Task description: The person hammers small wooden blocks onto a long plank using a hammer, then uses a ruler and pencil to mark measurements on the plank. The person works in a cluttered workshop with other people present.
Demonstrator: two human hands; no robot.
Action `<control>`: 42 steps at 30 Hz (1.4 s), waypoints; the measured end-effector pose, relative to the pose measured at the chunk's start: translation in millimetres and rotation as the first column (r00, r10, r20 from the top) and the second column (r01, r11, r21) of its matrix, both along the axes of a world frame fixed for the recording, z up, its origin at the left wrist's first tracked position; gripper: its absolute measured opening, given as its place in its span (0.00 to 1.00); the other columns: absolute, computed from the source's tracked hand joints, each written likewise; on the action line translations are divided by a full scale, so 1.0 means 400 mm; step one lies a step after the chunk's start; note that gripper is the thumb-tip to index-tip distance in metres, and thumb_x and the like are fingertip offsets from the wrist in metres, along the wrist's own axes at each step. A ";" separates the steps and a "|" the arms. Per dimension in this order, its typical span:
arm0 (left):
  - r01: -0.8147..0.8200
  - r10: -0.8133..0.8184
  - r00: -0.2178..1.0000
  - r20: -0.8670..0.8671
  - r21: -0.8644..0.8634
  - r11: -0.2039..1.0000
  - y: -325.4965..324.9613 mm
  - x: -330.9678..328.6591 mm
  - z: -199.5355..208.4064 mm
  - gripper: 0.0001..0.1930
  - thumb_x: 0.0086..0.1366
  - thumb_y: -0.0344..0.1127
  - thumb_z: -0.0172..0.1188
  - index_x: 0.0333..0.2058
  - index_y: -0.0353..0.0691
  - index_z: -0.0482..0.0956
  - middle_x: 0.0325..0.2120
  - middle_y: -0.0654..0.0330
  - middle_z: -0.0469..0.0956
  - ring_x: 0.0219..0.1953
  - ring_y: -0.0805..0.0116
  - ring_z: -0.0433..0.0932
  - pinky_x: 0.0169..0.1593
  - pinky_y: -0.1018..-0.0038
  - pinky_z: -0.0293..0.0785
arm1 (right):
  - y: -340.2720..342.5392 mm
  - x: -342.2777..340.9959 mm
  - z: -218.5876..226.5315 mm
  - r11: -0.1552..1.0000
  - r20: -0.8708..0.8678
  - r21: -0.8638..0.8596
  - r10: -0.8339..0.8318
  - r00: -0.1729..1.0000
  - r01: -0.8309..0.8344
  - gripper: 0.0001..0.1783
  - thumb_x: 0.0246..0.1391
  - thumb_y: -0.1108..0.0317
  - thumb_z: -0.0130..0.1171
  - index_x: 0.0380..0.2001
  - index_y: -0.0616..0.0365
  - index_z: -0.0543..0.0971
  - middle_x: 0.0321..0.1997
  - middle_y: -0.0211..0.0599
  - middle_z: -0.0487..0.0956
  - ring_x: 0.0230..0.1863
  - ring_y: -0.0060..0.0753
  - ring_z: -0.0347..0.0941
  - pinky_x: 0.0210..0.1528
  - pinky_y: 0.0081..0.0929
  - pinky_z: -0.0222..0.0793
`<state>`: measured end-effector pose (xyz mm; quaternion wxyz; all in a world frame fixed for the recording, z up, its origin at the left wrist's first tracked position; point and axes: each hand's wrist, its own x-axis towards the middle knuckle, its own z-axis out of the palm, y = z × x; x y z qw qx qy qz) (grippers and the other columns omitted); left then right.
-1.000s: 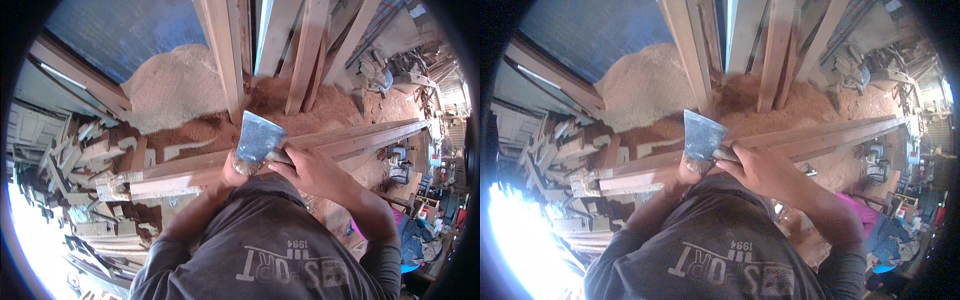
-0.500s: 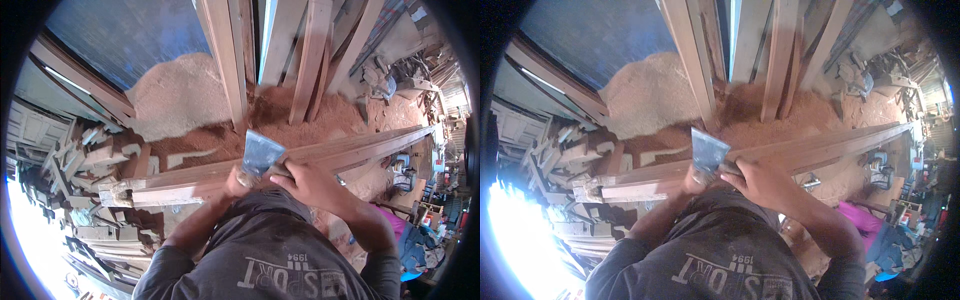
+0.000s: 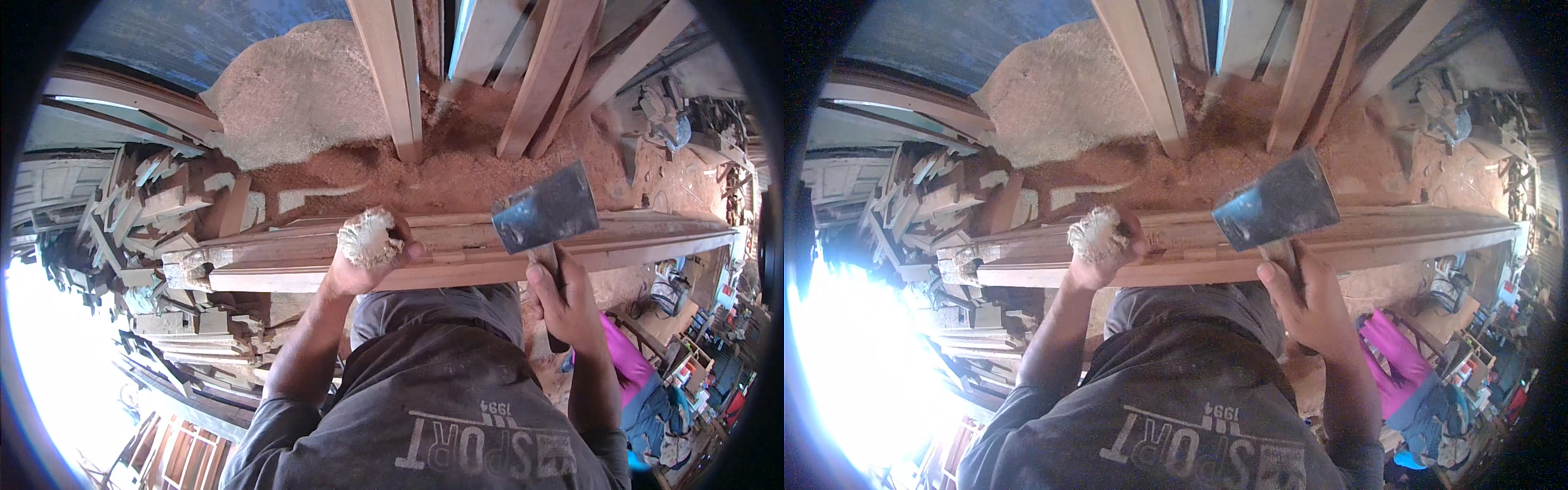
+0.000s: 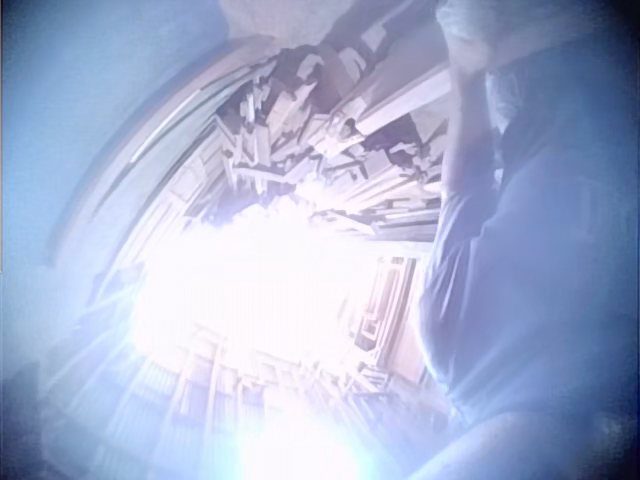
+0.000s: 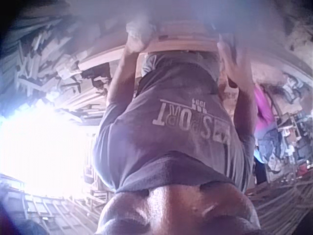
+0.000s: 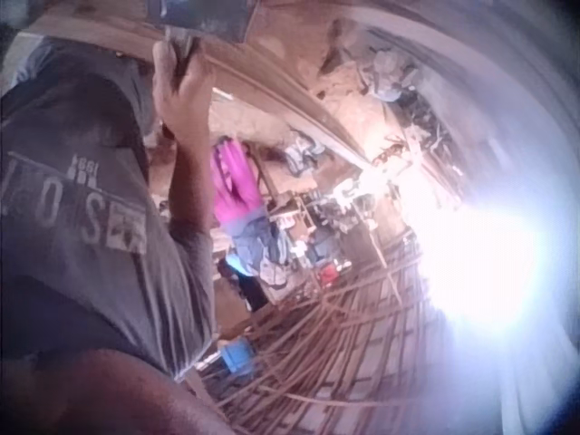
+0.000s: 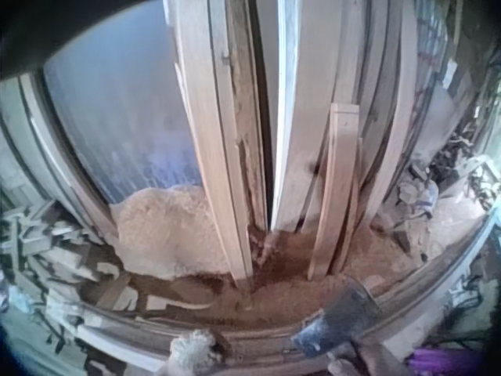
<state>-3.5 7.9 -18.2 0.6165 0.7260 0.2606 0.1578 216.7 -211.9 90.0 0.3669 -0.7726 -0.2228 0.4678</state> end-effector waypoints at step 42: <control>0.203 -0.227 0.961 0.160 0.148 0.968 -0.088 -0.071 -0.182 0.21 0.68 0.36 0.68 0.59 0.43 0.80 0.56 0.53 0.81 0.58 0.53 0.80 0.63 0.58 0.74 | 0.296 0.009 0.098 0.588 0.566 0.123 0.621 0.543 -0.800 0.18 0.64 0.53 0.69 0.44 0.58 0.84 0.33 0.49 0.85 0.33 0.49 0.85 0.41 0.43 0.81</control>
